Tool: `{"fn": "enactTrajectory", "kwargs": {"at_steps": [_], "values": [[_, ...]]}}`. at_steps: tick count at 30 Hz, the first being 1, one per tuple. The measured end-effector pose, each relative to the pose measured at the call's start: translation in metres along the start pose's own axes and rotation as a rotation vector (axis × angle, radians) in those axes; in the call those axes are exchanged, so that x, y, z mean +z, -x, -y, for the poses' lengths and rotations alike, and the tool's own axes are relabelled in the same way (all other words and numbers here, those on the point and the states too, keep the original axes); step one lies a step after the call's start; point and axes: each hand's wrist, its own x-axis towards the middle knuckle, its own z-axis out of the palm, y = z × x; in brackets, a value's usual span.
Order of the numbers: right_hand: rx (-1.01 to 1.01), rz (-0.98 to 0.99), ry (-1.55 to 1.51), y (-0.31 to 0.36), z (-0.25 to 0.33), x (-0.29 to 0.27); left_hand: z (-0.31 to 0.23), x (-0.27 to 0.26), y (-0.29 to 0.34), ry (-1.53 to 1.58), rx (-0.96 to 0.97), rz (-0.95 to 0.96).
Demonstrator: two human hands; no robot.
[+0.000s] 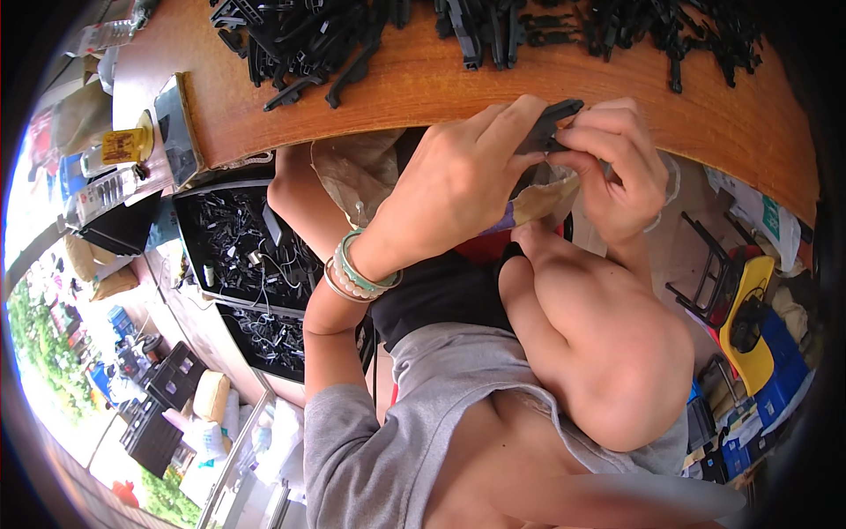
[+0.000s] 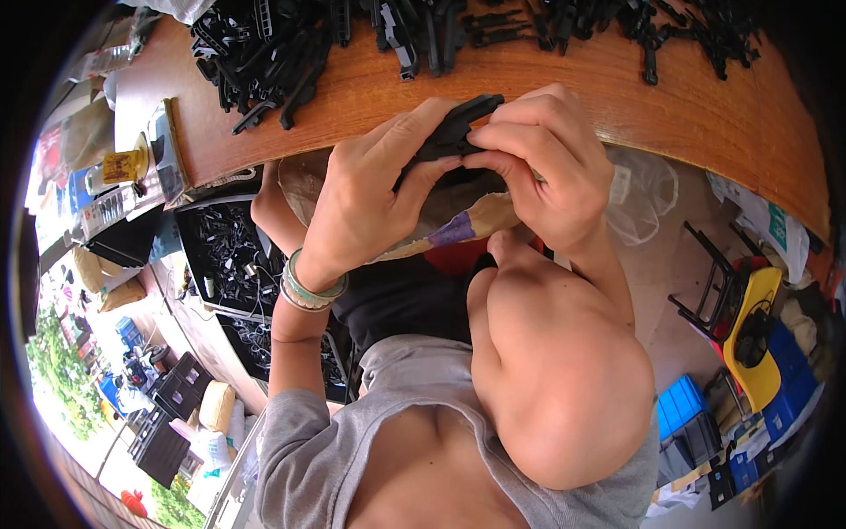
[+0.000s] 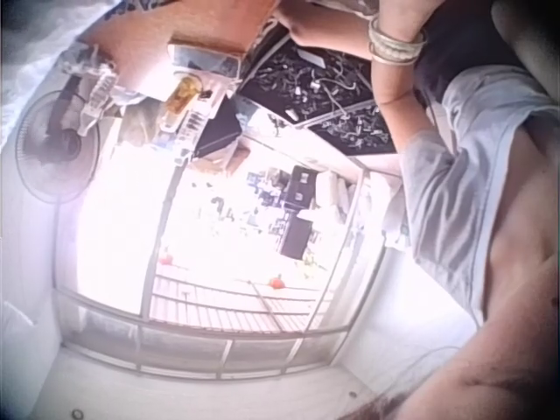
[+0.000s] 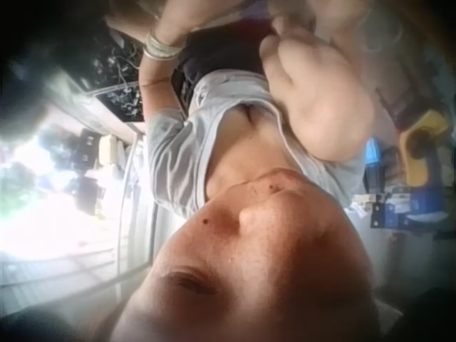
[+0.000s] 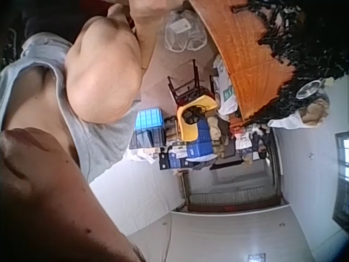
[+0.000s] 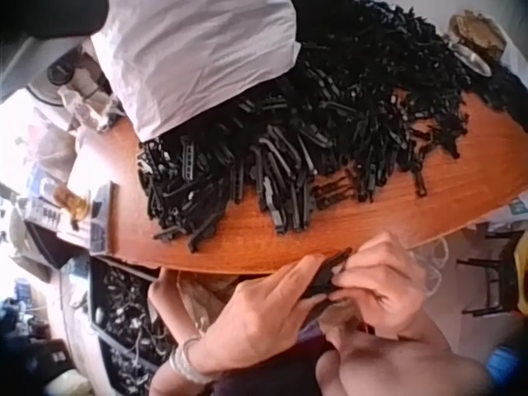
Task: The person picks plastic parts from a table, snaps them together by hand, and drops the assembled components into a bag.
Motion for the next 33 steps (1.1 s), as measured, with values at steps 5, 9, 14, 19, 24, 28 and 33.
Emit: {"fn": "enactTrajectory", "kwargs": {"at_steps": [5, 9, 14, 19, 24, 28, 33], "values": [[0.147, -0.012, 0.139, -0.015, 0.016, 0.000, 0.003, -0.002, 0.003, -0.093, 0.034, 0.028], [0.044, 0.050, 0.056, -0.002, 0.001, 0.002, 0.003, -0.004, 0.002, -0.108, 0.047, 0.084], [0.066, 0.027, 0.041, 0.003, -0.001, 0.004, 0.008, -0.001, 0.002, -0.042, 0.073, 0.059], [0.140, 0.099, -0.013, 0.005, -0.001, 0.000, 0.020, 0.001, 0.004, 0.125, -0.013, 0.056], [0.136, 0.261, -0.131, -0.010, -0.021, -0.006, 0.030, -0.016, 0.014, 0.116, -0.113, 0.174], [-0.067, 0.050, 0.519, -0.014, -0.070, -0.001, 0.044, -0.015, -0.018, -0.124, 0.028, -0.190], [0.068, 0.112, 0.668, -0.015, -0.064, 0.012, 0.077, -0.012, -0.048, -0.316, 0.075, -0.291]]}}
